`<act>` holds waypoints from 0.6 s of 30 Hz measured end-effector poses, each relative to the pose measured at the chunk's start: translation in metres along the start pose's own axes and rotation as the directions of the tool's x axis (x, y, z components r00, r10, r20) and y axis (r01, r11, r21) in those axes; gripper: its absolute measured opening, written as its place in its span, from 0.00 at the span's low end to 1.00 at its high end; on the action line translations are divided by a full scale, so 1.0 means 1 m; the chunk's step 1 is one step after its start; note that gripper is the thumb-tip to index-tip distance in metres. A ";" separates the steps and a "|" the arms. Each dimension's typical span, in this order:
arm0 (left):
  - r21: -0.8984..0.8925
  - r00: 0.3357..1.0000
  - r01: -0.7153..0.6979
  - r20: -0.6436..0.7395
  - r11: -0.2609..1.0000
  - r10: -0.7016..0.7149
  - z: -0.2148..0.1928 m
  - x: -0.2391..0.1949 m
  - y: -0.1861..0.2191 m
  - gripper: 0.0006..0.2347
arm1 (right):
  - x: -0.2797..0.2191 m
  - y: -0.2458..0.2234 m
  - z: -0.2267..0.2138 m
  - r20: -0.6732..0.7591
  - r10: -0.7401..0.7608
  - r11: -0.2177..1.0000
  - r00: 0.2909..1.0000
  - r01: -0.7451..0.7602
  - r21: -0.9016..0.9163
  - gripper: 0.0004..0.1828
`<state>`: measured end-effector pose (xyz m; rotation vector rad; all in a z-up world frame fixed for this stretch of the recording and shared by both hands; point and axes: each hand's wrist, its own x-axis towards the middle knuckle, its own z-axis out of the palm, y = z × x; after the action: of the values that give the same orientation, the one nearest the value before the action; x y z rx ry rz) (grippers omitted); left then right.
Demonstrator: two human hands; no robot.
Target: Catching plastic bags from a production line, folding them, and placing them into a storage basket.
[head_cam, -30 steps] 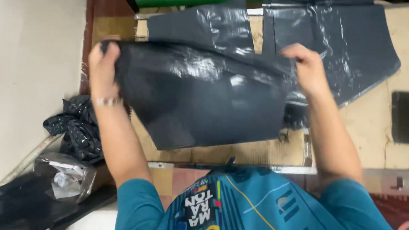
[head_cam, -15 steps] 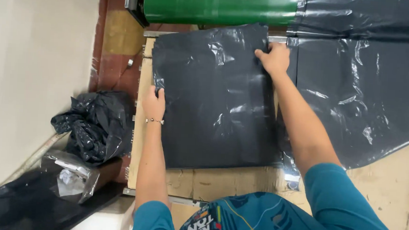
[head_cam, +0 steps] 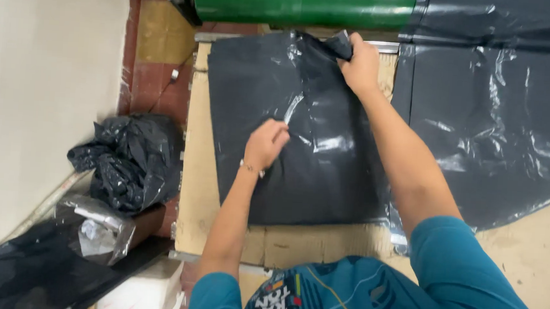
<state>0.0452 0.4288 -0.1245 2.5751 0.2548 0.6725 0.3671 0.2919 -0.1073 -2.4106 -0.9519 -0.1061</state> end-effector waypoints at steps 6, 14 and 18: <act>-0.667 0.601 0.744 0.691 -0.035 -0.403 -0.061 -0.005 -0.058 0.50 | -0.150 -0.087 -0.145 -0.221 -0.133 0.835 0.966 0.229 0.500 0.14; -0.644 0.602 0.669 0.177 0.371 -0.778 -0.098 -0.058 -0.057 0.21 | -0.310 -0.052 -0.150 -0.040 -0.368 0.883 0.929 0.363 0.299 0.05; -0.616 0.574 0.732 0.326 0.293 -0.751 -0.083 -0.076 -0.087 0.20 | -0.333 -0.039 -0.140 0.002 -0.415 0.882 0.910 0.401 0.249 0.10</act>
<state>-0.0676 0.5152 -0.1337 1.4089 0.9489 0.3105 0.1092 0.0404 -0.0579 -1.9684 -1.4043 -0.0704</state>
